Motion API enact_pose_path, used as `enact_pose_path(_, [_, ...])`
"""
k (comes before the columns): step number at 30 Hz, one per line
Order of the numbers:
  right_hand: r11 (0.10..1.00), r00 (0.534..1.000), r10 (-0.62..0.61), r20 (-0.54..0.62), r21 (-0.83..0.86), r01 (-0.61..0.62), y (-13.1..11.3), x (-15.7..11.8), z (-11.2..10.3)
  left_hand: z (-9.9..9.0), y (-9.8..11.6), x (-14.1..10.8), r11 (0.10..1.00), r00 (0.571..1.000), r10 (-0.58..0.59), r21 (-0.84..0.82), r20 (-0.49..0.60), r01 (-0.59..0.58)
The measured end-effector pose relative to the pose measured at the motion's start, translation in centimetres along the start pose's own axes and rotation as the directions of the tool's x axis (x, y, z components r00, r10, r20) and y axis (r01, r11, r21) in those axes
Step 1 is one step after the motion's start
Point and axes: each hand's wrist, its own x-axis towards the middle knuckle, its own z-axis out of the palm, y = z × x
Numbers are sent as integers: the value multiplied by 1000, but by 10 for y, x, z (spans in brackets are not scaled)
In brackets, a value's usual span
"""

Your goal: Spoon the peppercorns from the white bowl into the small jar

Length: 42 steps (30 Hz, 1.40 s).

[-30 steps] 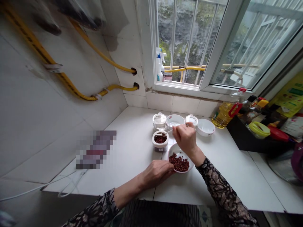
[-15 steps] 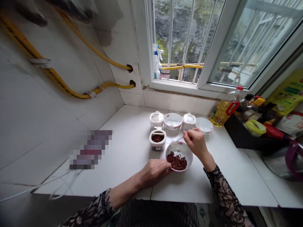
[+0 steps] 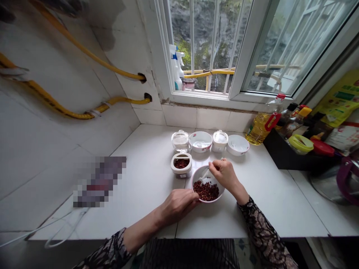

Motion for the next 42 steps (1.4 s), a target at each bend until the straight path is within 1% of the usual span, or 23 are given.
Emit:
enact_pose_path(3, [984, 991, 135, -2, 114, -134, 3, -1, -5, -1, 0, 0, 1000, 1000, -3, -10, -1, 3])
enact_pose_path(6, [957, 977, 214, -1, 202, -209, 3, -1, -7, -1, 0, 0, 1000, 1000, -3, -21, 8, 3])
enact_pose_path(13, [881, 949, 313, 36, 362, -304, 1, 1, -7, 0, -1, -1, 1000, 1000, -11, -13, 19, 11])
enact_pose_path(21, [764, 899, 430, 82, 497, -411, 9, 3, -1, 1, -1, -2, 1000, 1000, -19, -17, 16, 19])
enact_pose_path(23, [771, 902, 428, 56, 498, -397, 6, 8, -1, 0, 0, -1, 1000, 1000, -19, -16, 22, 19])
enact_pose_path(25, [827, 926, 376, -19, 457, -327, -1, 17, -3, 0, 0, 0, 1000, 1000, -18, -12, 21, 18])
enact_pose_path(27, [911, 953, 271, -134, 356, -210, -14, 27, -5, -1, 1, 1, 1000, 1000, -14, -5, 13, 14])
enact_pose_path(28, [949, 959, 203, -198, 281, -143, -21, 32, -5, -1, 1, 2, 1000, 1000, -11, -1, 6, 11])
enact_pose_path(30, [997, 950, 2, -312, 76, 22, -35, 40, -4, 0, 1, 3, 1000, 1000, -9, 6, -6, 9])
enact_pose_path(31, [993, 938, -118, -327, -34, 113, -42, 43, -2, 0, 2, 3, 1000, 1000, -9, 10, -12, 9])
enact_pose_path(32, [969, 921, -238, -310, -137, 204, -47, 44, 0, 0, 2, 4, 1000, 1000, -10, 15, -18, 10])
enact_pose_path(34, [883, 872, -438, -218, -285, 372, -55, 44, 5, 0, 2, 5, 1000, 999, -10, 20, -30, 10])
enact_pose_path(35, [841, 846, -503, -178, -325, 433, -58, 43, 6, 0, 2, 5, 1000, 999, -8, 20, -35, 9])
enact_pose_path(36, [814, 824, -543, -162, -345, 468, -58, 41, 6, 0, 3, 6, 1000, 999, -6, 21, -39, 7])
enact_pose_path(37, [807, 813, -555, -174, -349, 477, -58, 38, 4, -1, 3, 6, 1000, 999, -2, 23, -40, 3])
enact_pose_path(38, [820, 814, -543, -206, -338, 462, -55, 36, 1, -1, 3, 6, 1000, 999, 4, 26, -40, -3])
enact_pose_path(40, [875, 835, -469, -288, -280, 395, -47, 32, -8, -3, 4, 7, 999, 999, 13, 36, -33, -11])
enact_pose_path(42, [911, 856, -408, -317, -209, 357, -34, 28, -19, -3, 4, 6, 999, 1000, 19, 40, -20, -18])
